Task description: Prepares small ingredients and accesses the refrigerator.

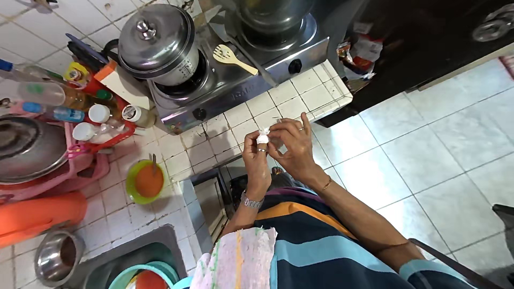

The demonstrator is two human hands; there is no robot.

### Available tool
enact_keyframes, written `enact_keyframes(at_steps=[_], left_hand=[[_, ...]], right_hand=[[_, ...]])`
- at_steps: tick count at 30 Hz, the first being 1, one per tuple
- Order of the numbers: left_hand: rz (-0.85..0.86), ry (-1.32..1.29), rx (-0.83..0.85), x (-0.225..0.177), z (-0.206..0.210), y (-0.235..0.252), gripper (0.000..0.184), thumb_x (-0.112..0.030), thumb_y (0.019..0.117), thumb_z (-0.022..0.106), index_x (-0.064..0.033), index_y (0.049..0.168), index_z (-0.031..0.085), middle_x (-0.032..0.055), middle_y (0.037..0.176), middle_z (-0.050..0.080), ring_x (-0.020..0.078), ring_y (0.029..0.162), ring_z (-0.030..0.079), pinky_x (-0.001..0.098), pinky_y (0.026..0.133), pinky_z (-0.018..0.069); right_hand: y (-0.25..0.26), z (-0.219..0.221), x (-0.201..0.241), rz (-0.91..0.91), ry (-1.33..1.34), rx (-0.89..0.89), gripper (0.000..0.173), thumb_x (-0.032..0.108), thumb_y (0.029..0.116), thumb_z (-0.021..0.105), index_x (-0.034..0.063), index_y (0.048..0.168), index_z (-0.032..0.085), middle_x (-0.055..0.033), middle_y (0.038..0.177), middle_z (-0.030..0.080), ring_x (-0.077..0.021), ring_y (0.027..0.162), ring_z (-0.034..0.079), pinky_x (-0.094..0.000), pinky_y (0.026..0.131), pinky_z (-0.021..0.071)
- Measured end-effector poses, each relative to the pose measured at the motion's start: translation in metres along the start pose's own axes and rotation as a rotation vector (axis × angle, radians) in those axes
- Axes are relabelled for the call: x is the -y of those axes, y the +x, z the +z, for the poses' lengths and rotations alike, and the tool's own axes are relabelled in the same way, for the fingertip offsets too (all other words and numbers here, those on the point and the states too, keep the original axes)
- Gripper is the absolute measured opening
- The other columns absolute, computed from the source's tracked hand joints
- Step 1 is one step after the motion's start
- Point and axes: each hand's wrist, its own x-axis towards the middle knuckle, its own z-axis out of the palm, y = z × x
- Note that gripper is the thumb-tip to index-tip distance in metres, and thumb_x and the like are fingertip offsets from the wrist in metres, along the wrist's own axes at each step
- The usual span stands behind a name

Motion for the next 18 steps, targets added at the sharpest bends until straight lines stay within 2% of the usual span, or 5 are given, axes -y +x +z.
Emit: enact_keyframes(at_steps=[2, 5, 10, 14, 18], left_hand=[[0.123, 0.098, 0.005, 0.009, -0.003, 0.004, 0.017, -0.002, 0.0997, 0.051, -0.0047, 0.114, 0.06, -0.0017, 0.099, 0.065, 0.0043, 0.091, 0.064, 0.0243, 0.084, 0.0549], [0.313, 0.246, 0.028, 0.018, -0.011, 0.011, 0.016, 0.0, 0.0927, 0.061, 0.0009, 0.109, 0.063, 0.0054, 0.117, 0.064, 0.0089, 0.11, 0.062, 0.0276, 0.094, 0.0533], [0.533, 0.371, 0.073, 0.021, -0.023, 0.024, 0.01, -0.002, 0.0869, 0.069, -0.003, 0.096, 0.064, 0.0085, 0.129, 0.063, 0.014, 0.124, 0.057, 0.0298, 0.1, 0.0503], [0.529, 0.347, 0.159, 0.018, -0.027, 0.028, 0.007, -0.002, 0.0888, 0.068, -0.003, 0.094, 0.063, 0.0079, 0.126, 0.064, 0.0134, 0.121, 0.059, 0.0291, 0.098, 0.0523], [0.336, 0.266, 0.319, 0.014, -0.034, 0.027, 0.006, -0.008, 0.0959, 0.061, -0.003, 0.098, 0.064, 0.0056, 0.129, 0.062, 0.011, 0.12, 0.058, 0.0297, 0.098, 0.0519]], right_hand=[[-0.001, 0.003, -0.003, 0.025, 0.002, -0.009, 0.011, 0.015, 0.0868, 0.071, 0.0048, 0.091, 0.073, -0.0113, 0.1, 0.073, -0.0341, 0.113, 0.067, -0.0721, 0.113, 0.0259], [-0.001, 0.005, -0.006, 0.1, 0.071, 0.003, 0.013, 0.015, 0.0884, 0.066, 0.0037, 0.09, 0.072, -0.0122, 0.099, 0.073, -0.0333, 0.113, 0.067, -0.0736, 0.113, 0.0248], [0.001, 0.005, -0.004, 0.218, 0.2, 0.057, 0.012, 0.013, 0.0887, 0.065, 0.0036, 0.092, 0.071, -0.011, 0.1, 0.071, -0.0277, 0.105, 0.068, -0.0709, 0.111, 0.0299], [0.002, 0.006, -0.003, 0.266, 0.262, 0.057, 0.009, 0.011, 0.0877, 0.065, 0.0044, 0.09, 0.07, -0.0086, 0.096, 0.07, -0.0226, 0.098, 0.068, -0.0655, 0.107, 0.036], [0.002, 0.004, -0.002, 0.312, 0.318, 0.081, 0.008, 0.008, 0.0879, 0.065, 0.0026, 0.091, 0.07, -0.0082, 0.095, 0.068, -0.0205, 0.096, 0.067, -0.0613, 0.105, 0.0416]])
